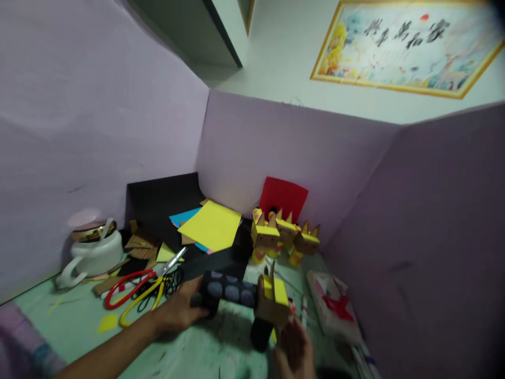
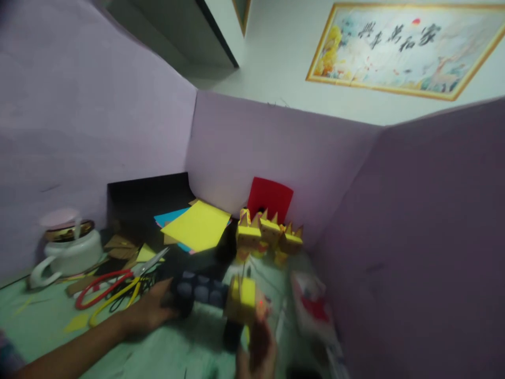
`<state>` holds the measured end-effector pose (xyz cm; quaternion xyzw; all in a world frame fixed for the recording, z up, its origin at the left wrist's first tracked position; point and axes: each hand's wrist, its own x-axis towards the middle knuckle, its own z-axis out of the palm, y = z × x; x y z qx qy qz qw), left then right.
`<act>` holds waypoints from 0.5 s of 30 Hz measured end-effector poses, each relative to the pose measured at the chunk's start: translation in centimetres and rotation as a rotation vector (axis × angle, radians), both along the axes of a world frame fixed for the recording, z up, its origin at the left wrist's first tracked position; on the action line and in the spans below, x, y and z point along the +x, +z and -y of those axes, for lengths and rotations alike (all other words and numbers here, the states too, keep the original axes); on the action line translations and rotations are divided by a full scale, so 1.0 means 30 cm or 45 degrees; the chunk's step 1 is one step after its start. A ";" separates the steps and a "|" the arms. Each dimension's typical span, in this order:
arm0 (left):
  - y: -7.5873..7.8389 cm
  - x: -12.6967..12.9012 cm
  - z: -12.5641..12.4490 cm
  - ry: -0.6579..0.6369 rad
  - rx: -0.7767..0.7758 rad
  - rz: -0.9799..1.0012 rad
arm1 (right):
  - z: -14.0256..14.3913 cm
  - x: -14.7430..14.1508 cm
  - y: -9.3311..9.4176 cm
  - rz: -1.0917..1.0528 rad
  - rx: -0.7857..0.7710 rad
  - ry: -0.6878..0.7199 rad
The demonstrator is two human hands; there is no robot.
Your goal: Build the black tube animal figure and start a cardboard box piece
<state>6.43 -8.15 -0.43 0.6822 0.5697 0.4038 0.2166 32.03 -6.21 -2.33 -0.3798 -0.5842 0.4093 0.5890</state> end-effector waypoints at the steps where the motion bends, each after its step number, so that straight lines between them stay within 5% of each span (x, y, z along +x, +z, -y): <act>1: 0.006 0.004 0.000 -0.023 0.001 0.025 | -0.002 -0.016 -0.008 -0.038 -0.067 -0.104; 6: -0.022 0.002 -0.026 -0.109 0.014 0.126 | -0.029 -0.076 -0.045 -0.061 -0.208 -0.160; 15: -0.051 -0.002 -0.046 -0.153 0.071 0.283 | -0.061 -0.078 -0.087 0.180 -0.174 -0.220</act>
